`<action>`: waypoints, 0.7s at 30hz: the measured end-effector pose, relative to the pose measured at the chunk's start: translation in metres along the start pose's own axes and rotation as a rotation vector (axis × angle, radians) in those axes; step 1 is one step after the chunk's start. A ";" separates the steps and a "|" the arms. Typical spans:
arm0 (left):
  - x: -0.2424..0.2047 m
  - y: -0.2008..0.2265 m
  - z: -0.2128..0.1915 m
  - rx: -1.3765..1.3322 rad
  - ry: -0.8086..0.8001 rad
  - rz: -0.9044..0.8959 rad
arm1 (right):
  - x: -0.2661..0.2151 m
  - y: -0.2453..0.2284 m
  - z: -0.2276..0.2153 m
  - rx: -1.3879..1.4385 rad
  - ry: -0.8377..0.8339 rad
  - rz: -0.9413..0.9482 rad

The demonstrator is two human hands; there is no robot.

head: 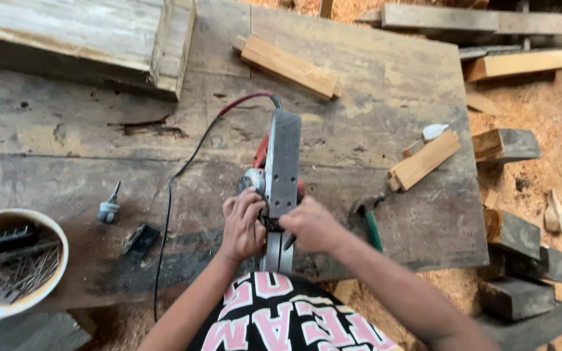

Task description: The person repeatedly adjusts a handheld electric planer on a wooden workbench using a small metal tool, turning a knob or screw on the side of the tool. The person does not use the planer on any wood during the clip.

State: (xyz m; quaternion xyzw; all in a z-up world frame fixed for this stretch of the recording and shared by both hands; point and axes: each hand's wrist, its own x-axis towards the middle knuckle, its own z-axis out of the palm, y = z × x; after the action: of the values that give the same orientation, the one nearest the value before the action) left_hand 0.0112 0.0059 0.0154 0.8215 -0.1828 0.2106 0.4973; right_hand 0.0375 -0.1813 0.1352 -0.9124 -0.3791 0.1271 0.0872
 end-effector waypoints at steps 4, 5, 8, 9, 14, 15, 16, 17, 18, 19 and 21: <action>0.002 -0.001 -0.001 0.008 -0.018 -0.006 | -0.016 0.021 -0.017 0.033 0.143 -0.086; 0.003 -0.002 -0.001 0.012 -0.019 -0.007 | -0.019 0.025 -0.017 0.021 0.154 -0.079; 0.001 0.000 -0.001 0.017 -0.030 -0.013 | -0.025 0.027 -0.003 -0.019 -0.022 0.021; 0.002 0.000 -0.001 0.019 -0.027 -0.012 | -0.028 0.027 0.001 -0.011 0.017 -0.001; 0.001 0.000 0.000 0.028 -0.029 0.001 | -0.031 0.026 0.016 -0.077 0.080 -0.050; 0.001 0.000 -0.001 0.033 -0.028 0.002 | -0.030 0.026 0.016 -0.068 0.075 -0.064; 0.002 0.000 -0.001 0.034 -0.030 -0.002 | -0.029 0.027 0.015 -0.059 0.069 -0.080; 0.003 -0.001 -0.002 0.035 -0.032 -0.005 | -0.027 0.027 0.013 -0.050 0.063 -0.096; 0.002 0.000 -0.001 0.033 -0.036 -0.010 | -0.027 0.027 0.011 -0.067 0.084 -0.137; 0.002 0.000 -0.001 0.032 -0.035 -0.006 | -0.026 0.028 0.009 -0.083 0.106 -0.179; 0.001 0.001 -0.001 0.032 -0.031 0.001 | -0.026 0.029 0.005 -0.116 0.130 -0.248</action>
State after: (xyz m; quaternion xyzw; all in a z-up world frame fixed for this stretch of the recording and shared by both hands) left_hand 0.0115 0.0064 0.0166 0.8325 -0.1875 0.2011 0.4810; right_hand 0.0378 -0.2194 0.1269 -0.8684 -0.4892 0.0335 0.0736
